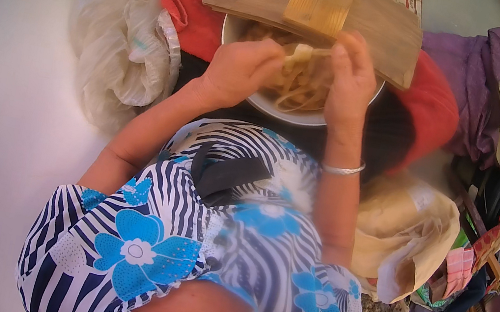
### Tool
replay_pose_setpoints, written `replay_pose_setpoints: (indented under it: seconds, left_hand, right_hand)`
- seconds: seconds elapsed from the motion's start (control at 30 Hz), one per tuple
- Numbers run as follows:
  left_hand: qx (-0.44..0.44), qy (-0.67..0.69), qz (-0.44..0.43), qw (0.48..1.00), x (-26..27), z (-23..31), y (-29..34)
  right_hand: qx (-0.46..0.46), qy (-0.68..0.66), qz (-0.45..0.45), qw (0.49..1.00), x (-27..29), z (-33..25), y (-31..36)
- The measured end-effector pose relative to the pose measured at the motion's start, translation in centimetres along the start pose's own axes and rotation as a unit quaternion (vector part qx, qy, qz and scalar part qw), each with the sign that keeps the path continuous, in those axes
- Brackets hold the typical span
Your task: The person uses a wooden plane to shave thin strips from a piece of wood, pulling the material through the blade by hand and placing the finished shavings into a metal bowl.
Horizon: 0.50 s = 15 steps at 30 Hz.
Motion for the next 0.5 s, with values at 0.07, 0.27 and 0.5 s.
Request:
replay_pose_setpoints:
  seconds: [0.07,0.27,0.5]
  left_hand:
    - [-0.097,-0.114,0.053,0.987,0.5,0.2,-0.7]
    - [-0.142,-0.122,0.008,0.982,0.4,1.3,-3.4]
    - [0.062,0.125,-0.154,0.978,2.5,-0.4,-7.9]
  right_hand:
    - [-0.014,0.018,-0.015,1.0,0.5,-1.8,-0.8]
    - [-0.07,0.122,-0.285,0.948,1.1,-3.6,-3.9]
    - [-0.128,0.085,-0.294,0.943,1.6,-3.1,-6.6]
Point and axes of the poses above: each hand's wrist, its own y-axis away from the middle knuckle, its own x-axis out of the back of the hand, z = x × y, the point moved 2 cm from there along -y, towards the middle knuckle, and after that the axes turned 8 degrees about x, right-handed, at the moved point
